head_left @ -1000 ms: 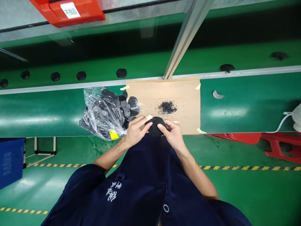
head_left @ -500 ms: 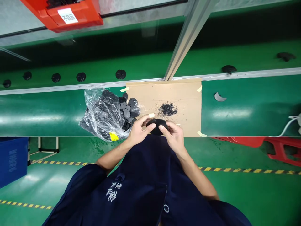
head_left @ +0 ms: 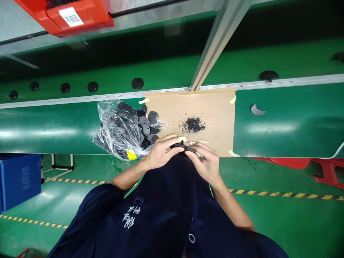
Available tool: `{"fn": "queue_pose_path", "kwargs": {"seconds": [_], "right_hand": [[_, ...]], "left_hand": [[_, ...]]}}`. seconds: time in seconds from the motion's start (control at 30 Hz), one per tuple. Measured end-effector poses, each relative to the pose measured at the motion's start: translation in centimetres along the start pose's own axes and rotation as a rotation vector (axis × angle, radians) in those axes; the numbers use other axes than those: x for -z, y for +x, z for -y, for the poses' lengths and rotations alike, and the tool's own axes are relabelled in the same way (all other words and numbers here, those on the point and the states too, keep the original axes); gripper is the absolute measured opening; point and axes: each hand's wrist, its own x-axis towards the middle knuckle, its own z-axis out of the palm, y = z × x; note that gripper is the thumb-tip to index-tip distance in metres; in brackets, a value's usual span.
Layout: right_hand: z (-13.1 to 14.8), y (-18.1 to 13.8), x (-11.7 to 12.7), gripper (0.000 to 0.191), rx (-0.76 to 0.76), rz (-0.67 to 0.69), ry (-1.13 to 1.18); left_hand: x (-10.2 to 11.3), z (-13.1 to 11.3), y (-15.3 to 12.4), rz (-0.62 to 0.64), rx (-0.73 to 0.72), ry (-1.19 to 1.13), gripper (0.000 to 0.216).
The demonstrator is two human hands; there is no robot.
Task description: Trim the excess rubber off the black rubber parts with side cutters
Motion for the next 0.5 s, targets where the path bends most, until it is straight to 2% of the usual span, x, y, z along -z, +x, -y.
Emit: {"fn": "queue_pose_path", "kwargs": {"seconds": [0.2, 0.4, 0.5], "right_hand": [[0.2, 0.2, 0.5, 0.013, 0.004, 0.032, 0.004], [0.2, 0.5, 0.3, 0.033, -0.085, 0.066, -0.006], [0.3, 0.6, 0.2, 0.035, -0.105, 0.071, -0.008]], "left_hand": [[0.7, 0.1, 0.4, 0.069, 0.002, 0.020, 0.030], [1.3, 0.4, 0.8, 0.093, 0.071, 0.000, 0.029], [1.5, 0.4, 0.9, 0.087, 0.122, 0.020, 0.030]]}}
